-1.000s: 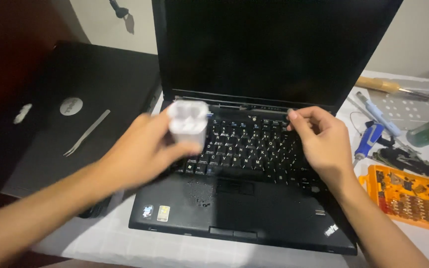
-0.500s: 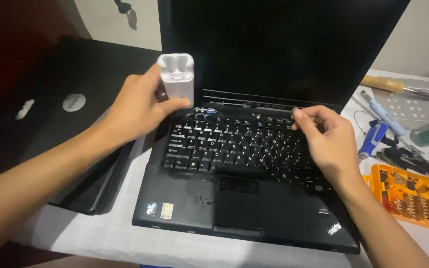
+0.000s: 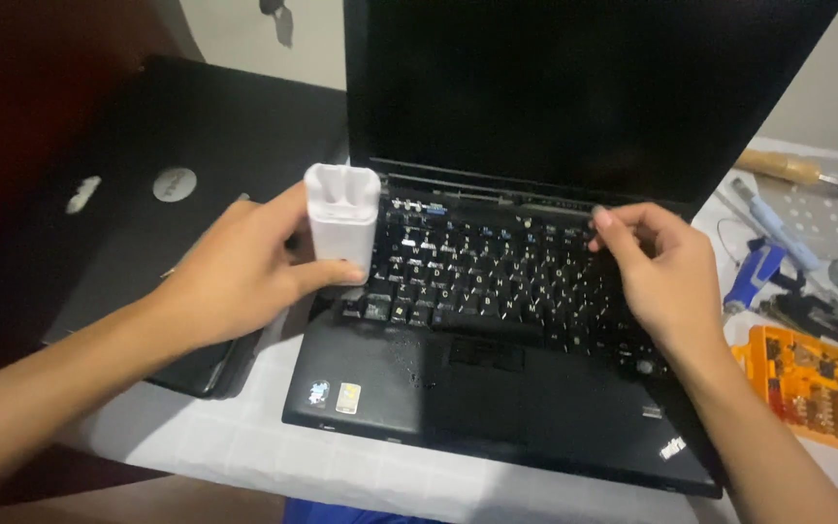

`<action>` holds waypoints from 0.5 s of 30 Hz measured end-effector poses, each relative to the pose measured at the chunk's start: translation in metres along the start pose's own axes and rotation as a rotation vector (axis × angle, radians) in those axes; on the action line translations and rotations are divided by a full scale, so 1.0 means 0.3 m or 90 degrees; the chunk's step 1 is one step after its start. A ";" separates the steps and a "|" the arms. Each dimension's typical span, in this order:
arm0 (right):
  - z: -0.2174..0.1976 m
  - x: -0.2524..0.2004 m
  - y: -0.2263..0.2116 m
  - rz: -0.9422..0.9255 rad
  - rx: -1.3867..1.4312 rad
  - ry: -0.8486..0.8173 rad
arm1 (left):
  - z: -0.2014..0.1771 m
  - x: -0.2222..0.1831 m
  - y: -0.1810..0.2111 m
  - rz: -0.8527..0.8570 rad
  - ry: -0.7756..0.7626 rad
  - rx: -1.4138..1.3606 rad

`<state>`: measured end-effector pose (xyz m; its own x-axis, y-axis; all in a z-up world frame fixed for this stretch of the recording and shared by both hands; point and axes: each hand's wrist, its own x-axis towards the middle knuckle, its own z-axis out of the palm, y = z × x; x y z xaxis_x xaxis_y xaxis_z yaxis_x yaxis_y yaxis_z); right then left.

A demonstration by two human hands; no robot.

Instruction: The person uses a plastic prying tool and a screwdriver to remove the bezel and keyboard from two different laptops on a repair bench.

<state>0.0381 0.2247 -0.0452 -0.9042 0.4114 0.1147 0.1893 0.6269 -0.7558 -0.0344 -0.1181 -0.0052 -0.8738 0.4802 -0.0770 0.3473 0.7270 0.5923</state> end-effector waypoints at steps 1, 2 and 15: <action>-0.002 -0.002 -0.007 -0.003 -0.001 -0.001 | -0.007 -0.011 0.015 -0.001 0.003 -0.001; -0.004 -0.005 -0.013 0.002 0.011 0.003 | -0.013 -0.022 0.030 -0.016 0.002 0.010; -0.153 -0.085 -0.060 -0.168 -0.105 -0.084 | 0.213 -0.316 0.062 -0.048 0.380 -0.036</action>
<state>0.0754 0.2332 -0.0050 -0.9699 0.1383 0.2006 -0.0085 0.8036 -0.5951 0.0766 -0.1186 -0.0382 -0.9409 0.0583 0.3337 0.2732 0.7133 0.6454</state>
